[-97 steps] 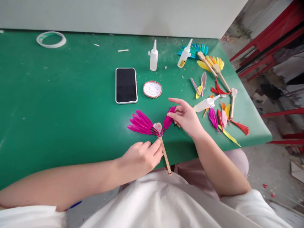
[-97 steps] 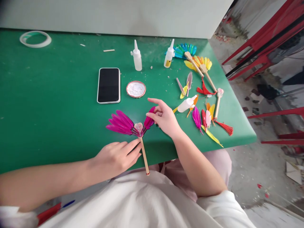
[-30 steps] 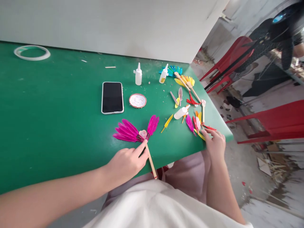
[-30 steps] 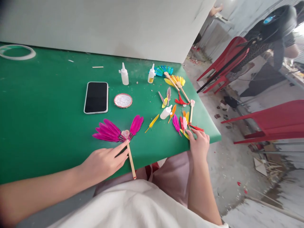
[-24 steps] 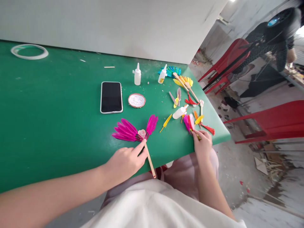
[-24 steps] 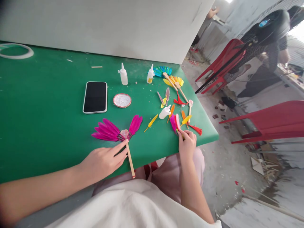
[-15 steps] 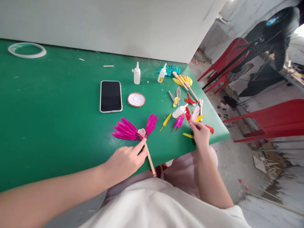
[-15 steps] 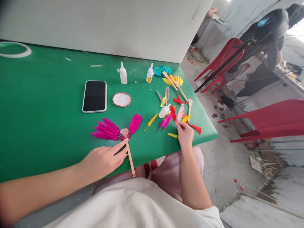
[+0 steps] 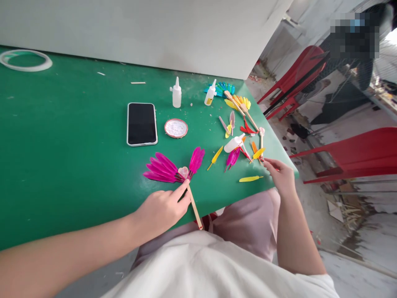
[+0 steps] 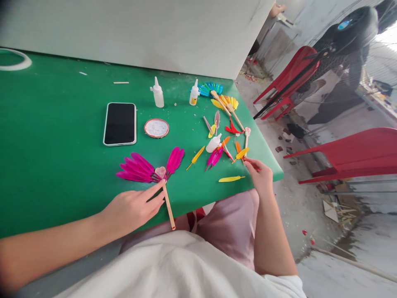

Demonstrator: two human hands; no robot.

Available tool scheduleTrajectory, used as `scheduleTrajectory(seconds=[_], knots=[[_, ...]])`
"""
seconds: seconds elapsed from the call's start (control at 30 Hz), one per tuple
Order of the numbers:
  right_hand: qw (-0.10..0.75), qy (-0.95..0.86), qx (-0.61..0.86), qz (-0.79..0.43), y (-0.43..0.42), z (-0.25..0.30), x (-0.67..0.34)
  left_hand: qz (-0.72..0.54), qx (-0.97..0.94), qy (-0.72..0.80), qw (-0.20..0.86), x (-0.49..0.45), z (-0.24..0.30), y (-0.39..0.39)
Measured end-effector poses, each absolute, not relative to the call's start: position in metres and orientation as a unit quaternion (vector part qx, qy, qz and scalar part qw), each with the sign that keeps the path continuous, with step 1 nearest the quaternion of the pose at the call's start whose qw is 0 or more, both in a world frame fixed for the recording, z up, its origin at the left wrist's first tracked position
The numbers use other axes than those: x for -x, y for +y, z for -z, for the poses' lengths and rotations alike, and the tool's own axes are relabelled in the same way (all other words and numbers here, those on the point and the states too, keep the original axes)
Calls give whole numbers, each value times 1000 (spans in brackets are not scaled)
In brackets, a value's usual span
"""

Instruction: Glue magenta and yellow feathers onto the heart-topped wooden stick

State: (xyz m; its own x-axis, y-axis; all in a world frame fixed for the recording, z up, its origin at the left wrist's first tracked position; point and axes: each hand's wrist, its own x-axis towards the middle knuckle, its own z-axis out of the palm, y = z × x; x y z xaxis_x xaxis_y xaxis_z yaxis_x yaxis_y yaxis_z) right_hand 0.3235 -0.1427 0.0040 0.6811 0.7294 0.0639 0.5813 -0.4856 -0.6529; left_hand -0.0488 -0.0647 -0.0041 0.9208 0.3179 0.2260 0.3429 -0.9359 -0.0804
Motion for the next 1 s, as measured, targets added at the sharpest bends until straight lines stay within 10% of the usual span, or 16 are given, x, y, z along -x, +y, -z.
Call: scheduleTrajectory(seconds=[0.2, 1.0], knots=[[204, -561, 788, -151, -170, -2, -320, 85, 981, -168, 52, 50, 1, -65], [213, -756, 600, -151, -13, -15, -166, 102, 979, -163, 67, 50, 9, -65]])
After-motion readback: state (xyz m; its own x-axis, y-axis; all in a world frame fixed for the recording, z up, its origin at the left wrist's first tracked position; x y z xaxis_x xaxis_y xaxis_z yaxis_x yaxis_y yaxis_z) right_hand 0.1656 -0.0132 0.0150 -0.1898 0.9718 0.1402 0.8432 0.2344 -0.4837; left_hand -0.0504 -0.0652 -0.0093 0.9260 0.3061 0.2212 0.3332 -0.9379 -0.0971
